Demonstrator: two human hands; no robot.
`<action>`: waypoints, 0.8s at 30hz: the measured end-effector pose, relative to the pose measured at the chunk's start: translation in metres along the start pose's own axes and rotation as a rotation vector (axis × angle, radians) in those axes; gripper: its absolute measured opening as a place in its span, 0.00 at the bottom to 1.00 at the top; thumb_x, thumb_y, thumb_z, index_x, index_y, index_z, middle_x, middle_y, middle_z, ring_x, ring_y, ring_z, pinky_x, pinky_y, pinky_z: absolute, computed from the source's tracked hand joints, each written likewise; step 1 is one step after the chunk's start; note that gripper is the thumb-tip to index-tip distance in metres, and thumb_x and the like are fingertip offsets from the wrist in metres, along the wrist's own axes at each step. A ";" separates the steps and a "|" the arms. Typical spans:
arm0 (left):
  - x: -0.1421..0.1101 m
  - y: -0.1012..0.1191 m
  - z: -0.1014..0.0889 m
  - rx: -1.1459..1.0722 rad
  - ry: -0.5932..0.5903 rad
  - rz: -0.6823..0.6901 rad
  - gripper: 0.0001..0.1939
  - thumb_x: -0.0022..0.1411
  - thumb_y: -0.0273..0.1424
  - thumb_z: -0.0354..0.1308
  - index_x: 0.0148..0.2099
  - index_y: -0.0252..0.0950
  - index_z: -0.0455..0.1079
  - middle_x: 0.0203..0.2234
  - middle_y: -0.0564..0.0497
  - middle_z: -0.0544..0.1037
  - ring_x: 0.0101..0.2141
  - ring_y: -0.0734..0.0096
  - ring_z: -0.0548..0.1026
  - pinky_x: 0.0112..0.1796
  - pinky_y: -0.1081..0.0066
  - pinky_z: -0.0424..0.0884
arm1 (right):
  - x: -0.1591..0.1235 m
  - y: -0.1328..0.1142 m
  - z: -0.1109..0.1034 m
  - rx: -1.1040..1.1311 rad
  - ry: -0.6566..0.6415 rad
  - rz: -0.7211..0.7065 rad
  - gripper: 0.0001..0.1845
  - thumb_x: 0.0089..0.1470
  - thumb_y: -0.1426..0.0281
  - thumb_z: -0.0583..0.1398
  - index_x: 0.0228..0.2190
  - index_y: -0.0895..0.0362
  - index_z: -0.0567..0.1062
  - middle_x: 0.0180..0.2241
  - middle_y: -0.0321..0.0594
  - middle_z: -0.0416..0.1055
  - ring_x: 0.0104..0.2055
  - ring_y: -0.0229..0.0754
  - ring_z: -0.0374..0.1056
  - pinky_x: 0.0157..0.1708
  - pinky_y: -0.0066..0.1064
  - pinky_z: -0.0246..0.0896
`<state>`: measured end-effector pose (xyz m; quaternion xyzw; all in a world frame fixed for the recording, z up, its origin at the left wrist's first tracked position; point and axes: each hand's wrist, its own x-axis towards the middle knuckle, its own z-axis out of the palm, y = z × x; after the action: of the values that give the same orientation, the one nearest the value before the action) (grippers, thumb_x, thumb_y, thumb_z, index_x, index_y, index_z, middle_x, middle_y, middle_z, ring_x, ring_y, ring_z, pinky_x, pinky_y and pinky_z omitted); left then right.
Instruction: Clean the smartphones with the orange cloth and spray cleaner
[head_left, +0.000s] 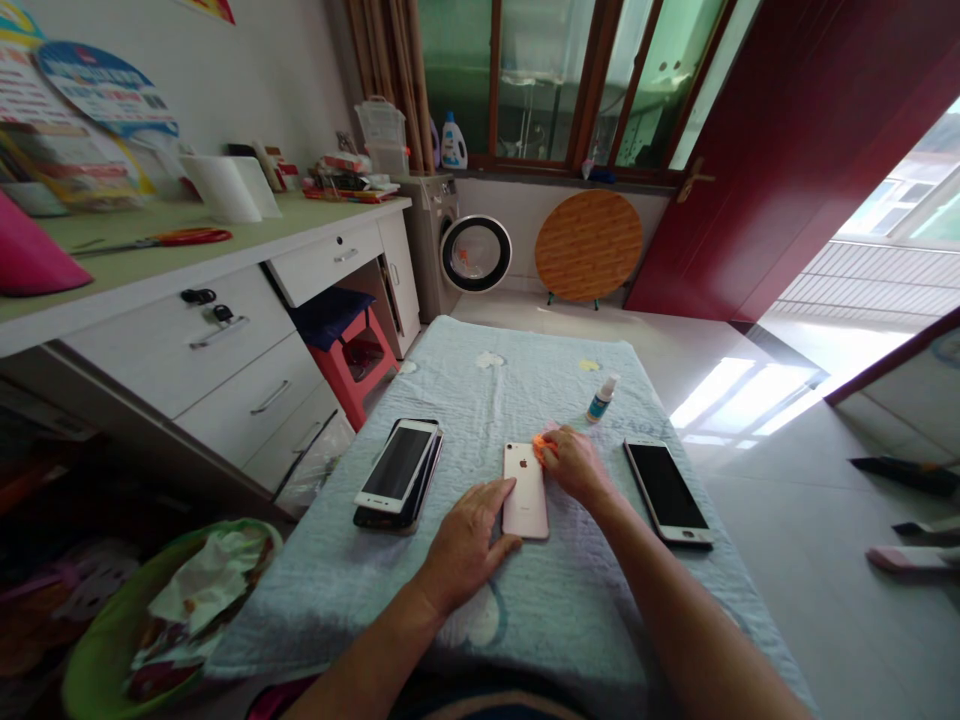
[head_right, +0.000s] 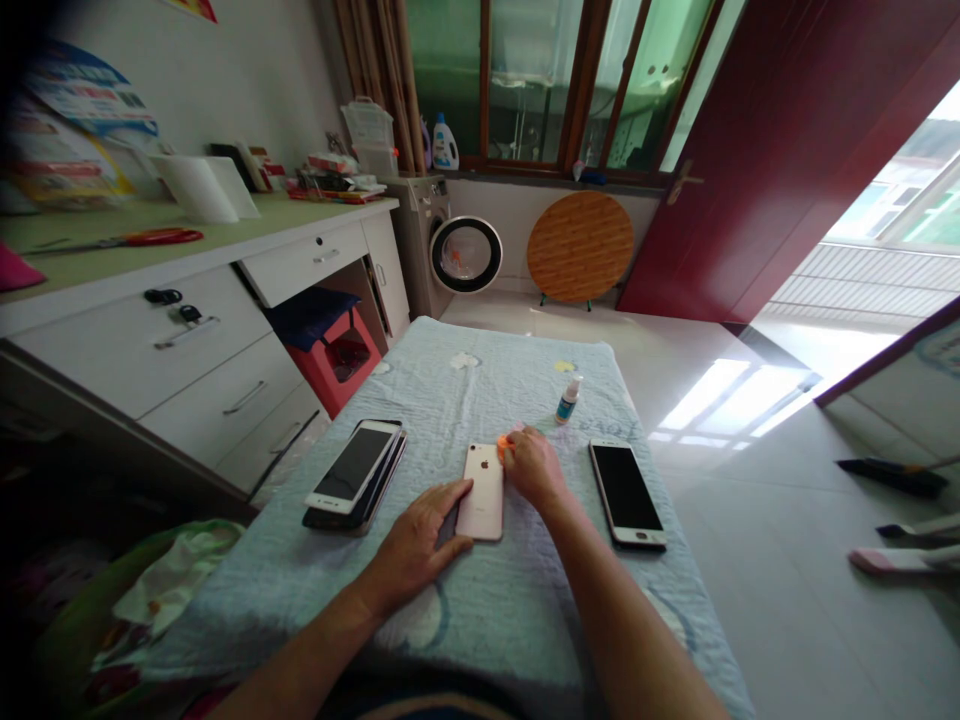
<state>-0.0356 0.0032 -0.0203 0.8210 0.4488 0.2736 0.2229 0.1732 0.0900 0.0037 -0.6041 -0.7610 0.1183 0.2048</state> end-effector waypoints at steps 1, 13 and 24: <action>0.000 0.000 0.000 -0.002 -0.001 0.000 0.33 0.60 0.34 0.61 0.65 0.38 0.55 0.58 0.41 0.68 0.58 0.56 0.67 0.59 0.49 0.61 | -0.003 -0.002 0.000 -0.010 -0.003 0.014 0.11 0.55 0.75 0.55 0.29 0.60 0.78 0.31 0.44 0.72 0.35 0.42 0.66 0.35 0.29 0.55; 0.000 0.001 0.001 0.032 0.015 0.055 0.29 0.62 0.36 0.58 0.63 0.35 0.58 0.58 0.40 0.69 0.58 0.57 0.66 0.59 0.51 0.62 | -0.056 -0.026 -0.013 0.007 -0.108 0.086 0.13 0.54 0.75 0.53 0.22 0.59 0.74 0.27 0.41 0.71 0.30 0.38 0.65 0.31 0.29 0.50; 0.000 0.002 0.004 0.149 0.071 0.059 0.33 0.56 0.39 0.66 0.60 0.32 0.62 0.58 0.37 0.68 0.57 0.53 0.68 0.56 0.51 0.66 | -0.080 -0.025 -0.027 0.424 -0.257 0.261 0.12 0.49 0.72 0.55 0.28 0.58 0.79 0.27 0.39 0.75 0.30 0.40 0.67 0.30 0.29 0.54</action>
<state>-0.0312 0.0018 -0.0218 0.8381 0.4510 0.2746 0.1369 0.1784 0.0047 0.0252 -0.6208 -0.6546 0.3761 0.2113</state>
